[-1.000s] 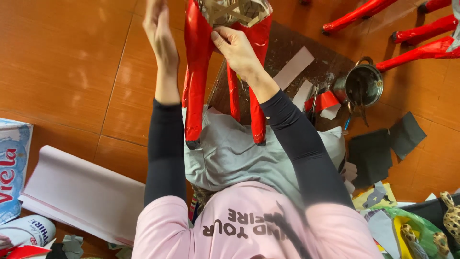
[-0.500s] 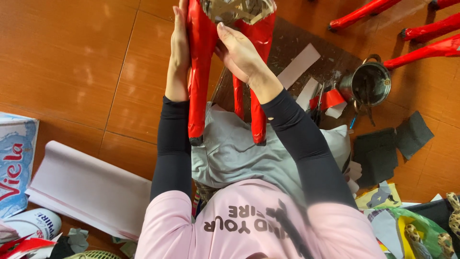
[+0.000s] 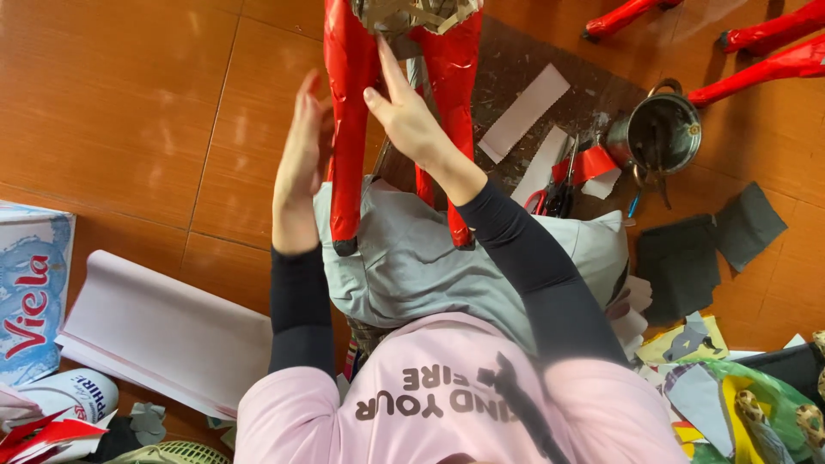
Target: Cutting paper strips with pinking shears and wrapping them around a red-taped structural frame to create a decoration.
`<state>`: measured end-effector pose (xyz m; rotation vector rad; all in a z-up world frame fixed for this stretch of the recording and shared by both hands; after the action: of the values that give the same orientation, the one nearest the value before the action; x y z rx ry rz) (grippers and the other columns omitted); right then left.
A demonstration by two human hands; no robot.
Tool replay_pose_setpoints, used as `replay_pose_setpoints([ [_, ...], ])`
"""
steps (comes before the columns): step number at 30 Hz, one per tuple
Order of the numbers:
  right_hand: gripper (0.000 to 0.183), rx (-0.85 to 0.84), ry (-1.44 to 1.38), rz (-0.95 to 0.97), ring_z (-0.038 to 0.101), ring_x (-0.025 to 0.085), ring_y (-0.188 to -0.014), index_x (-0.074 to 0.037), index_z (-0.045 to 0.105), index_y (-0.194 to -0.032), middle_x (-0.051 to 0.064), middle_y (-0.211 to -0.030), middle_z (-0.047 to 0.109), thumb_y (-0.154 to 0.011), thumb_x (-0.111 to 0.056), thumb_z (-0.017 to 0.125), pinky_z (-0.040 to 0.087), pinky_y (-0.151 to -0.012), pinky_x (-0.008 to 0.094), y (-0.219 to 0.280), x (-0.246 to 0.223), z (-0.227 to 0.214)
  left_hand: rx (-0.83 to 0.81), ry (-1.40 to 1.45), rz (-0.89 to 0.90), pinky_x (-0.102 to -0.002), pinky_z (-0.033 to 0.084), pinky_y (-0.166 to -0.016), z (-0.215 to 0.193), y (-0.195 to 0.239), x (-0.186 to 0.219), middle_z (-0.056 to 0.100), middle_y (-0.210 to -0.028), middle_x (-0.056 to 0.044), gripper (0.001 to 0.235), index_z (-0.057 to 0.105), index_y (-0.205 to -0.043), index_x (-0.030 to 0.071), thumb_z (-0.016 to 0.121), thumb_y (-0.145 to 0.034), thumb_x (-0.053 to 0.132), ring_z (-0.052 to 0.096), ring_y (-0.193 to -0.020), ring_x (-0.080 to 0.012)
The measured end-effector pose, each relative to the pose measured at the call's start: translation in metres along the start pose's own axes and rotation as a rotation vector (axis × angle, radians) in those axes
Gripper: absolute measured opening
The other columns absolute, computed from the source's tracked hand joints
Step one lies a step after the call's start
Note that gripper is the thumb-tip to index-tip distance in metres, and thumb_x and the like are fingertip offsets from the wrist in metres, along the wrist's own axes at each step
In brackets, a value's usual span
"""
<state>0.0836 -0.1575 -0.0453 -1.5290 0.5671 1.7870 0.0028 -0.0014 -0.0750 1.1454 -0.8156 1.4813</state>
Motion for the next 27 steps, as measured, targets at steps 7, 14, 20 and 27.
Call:
replay_pose_setpoints([
  [7, 0.061, 0.135, 0.681, -0.052, 0.047, 0.024, -0.147, -0.01, 0.03, -0.16, 0.011, -0.167, 0.036, -0.106, -0.007, 0.057, 0.045, -0.119, 0.033, 0.069, -0.085, 0.007, -0.158, 0.103, -0.122, -0.039, 0.06, -0.092, 0.017, 0.064, 0.003, 0.062, -0.138, -0.013, 0.075, 0.013, -0.169, 0.016, 0.056, -0.111, 0.034, 0.067, -0.11, -0.0217],
  [14, 0.072, 0.348, 0.546, -0.051, 0.054, 0.028, -0.142, -0.013, 0.023, -0.165, 0.013, -0.159, 0.046, -0.109, -0.004, 0.066, 0.049, -0.114, 0.035, 0.157, -0.04, -0.051, -0.142, -0.099, -0.215, -0.035, 0.062, -0.082, 0.025, 0.095, 0.017, 0.071, -0.121, -0.017, 0.088, 0.007, -0.167, 0.018, 0.066, -0.101, 0.026, 0.075, -0.096, -0.0207],
  [20, 0.099, 0.397, -0.042, 0.298, 0.063, 0.022, -0.092, -0.015, 0.008, -0.165, 0.015, -0.129, 0.056, -0.091, -0.01, 0.073, 0.059, -0.073, 0.034, 0.16, -0.013, -0.022, -0.009, -0.107, -0.216, -0.031, 0.058, -0.06, 0.038, 0.097, 0.002, 0.064, -0.1, -0.009, 0.098, 0.015, -0.167, 0.019, 0.076, -0.091, 0.006, 0.066, -0.07, -0.016],
  [27, 0.096, 0.414, -0.051, 0.229, 0.063, 0.02, -0.094, -0.013, 0.012, -0.165, 0.013, -0.138, 0.053, -0.093, -0.018, 0.075, 0.059, -0.072, 0.033, 0.154, -0.013, -0.026, 0.025, -0.119, -0.198, -0.031, 0.058, -0.061, 0.031, 0.1, 0.003, 0.066, -0.098, -0.011, 0.097, 0.018, -0.167, 0.017, 0.078, -0.091, 0.004, 0.066, -0.069, -0.0144],
])
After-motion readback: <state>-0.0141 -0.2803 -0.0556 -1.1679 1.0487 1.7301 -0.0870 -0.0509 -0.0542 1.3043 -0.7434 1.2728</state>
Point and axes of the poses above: each hand's wrist, its own y-axis away from the middle knuckle, its own z-axis out of the palm, x = y × z, the point moved 5 cm from there along -y, towards the middle knuckle
